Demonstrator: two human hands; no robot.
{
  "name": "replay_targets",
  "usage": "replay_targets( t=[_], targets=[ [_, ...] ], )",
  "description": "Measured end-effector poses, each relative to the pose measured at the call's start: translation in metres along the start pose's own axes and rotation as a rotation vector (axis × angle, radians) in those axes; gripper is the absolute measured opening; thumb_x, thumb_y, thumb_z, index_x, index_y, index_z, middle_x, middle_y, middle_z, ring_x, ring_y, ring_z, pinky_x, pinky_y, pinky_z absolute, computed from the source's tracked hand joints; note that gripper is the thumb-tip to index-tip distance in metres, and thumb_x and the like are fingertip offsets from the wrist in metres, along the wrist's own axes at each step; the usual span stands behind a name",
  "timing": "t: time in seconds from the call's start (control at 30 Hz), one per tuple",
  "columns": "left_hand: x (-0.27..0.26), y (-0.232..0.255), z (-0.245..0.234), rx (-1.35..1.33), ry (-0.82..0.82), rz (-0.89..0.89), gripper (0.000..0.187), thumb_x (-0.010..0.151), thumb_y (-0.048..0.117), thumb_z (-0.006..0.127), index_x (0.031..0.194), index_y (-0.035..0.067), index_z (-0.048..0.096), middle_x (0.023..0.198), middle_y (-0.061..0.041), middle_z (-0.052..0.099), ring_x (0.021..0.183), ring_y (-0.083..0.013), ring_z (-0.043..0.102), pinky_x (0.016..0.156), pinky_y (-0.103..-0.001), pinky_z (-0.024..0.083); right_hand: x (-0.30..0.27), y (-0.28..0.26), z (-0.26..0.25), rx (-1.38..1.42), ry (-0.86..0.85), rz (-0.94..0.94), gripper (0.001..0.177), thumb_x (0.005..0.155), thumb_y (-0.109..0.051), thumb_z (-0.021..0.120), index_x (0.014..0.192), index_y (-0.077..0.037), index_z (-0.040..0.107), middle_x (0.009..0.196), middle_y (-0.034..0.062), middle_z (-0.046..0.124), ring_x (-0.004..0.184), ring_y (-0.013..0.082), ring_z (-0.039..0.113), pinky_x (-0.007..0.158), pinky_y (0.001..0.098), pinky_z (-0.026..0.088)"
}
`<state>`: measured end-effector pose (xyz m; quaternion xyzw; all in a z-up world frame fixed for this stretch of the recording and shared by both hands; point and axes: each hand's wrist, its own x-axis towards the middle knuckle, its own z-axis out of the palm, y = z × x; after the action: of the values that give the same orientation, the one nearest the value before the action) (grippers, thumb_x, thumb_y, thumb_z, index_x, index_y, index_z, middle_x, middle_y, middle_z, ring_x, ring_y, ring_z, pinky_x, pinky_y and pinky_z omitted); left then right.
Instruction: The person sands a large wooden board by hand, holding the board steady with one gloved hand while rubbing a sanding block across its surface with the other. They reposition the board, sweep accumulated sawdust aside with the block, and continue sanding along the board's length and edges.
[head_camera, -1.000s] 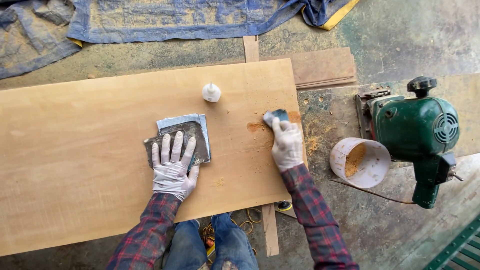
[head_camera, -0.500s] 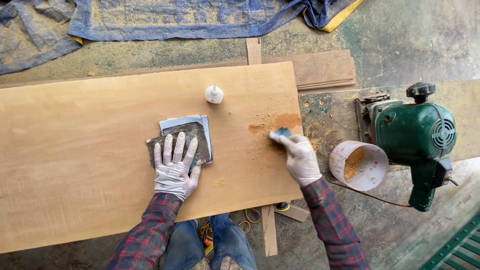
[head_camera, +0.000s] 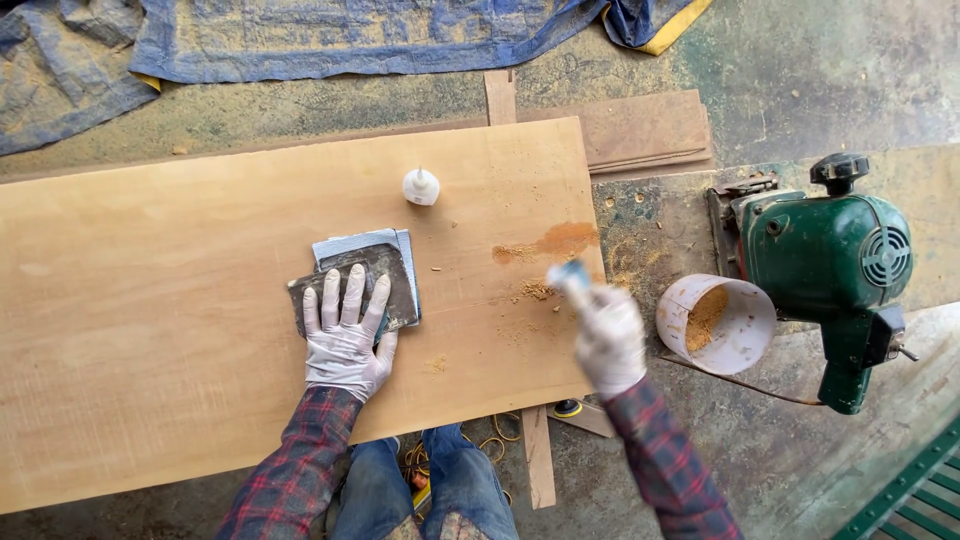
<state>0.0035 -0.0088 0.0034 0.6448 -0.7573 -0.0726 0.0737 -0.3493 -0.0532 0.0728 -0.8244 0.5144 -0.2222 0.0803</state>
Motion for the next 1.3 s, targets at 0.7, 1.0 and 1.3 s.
replay_targets(
  t=[0.7,1.0,1.3],
  targets=[
    [-0.001,-0.001,0.003,-0.001,0.040,0.021,0.078,0.084,0.040,0.066,0.156,0.022,0.040,0.164,-0.013,0.029,0.152,-0.0393,0.022,0.123,-0.063,0.011,0.019,0.056,0.050,-0.096,0.123,0.033,0.047,0.084,0.012,0.061,0.128,-0.002,0.070,0.098,0.0143,0.067,0.086,0.0307,0.059,0.078,0.0419,0.049],
    [0.000,-0.002,0.004,0.020,0.021,0.007,0.078,0.085,0.041,0.065,0.157,0.024,0.040,0.165,-0.012,0.029,0.152,-0.0389,0.022,0.124,-0.062,0.010,0.004,0.064,0.044,-0.175,0.087,0.117,0.041,0.084,0.010,0.061,0.122,-0.002,0.071,0.092,0.0125,0.065,0.085,0.0297,0.060,0.075,0.0423,0.047],
    [-0.002,-0.001,0.004,0.014,0.027,0.012,0.079,0.085,0.041,0.066,0.157,0.024,0.038,0.165,-0.013,0.028,0.152,-0.0387,0.022,0.124,-0.062,0.010,0.019,0.070,0.015,0.236,-0.173,0.381,0.042,0.096,0.003,0.058,0.127,-0.019,0.075,0.089,0.0066,0.073,0.071,0.0226,0.061,0.072,0.0333,0.052]
  ],
)
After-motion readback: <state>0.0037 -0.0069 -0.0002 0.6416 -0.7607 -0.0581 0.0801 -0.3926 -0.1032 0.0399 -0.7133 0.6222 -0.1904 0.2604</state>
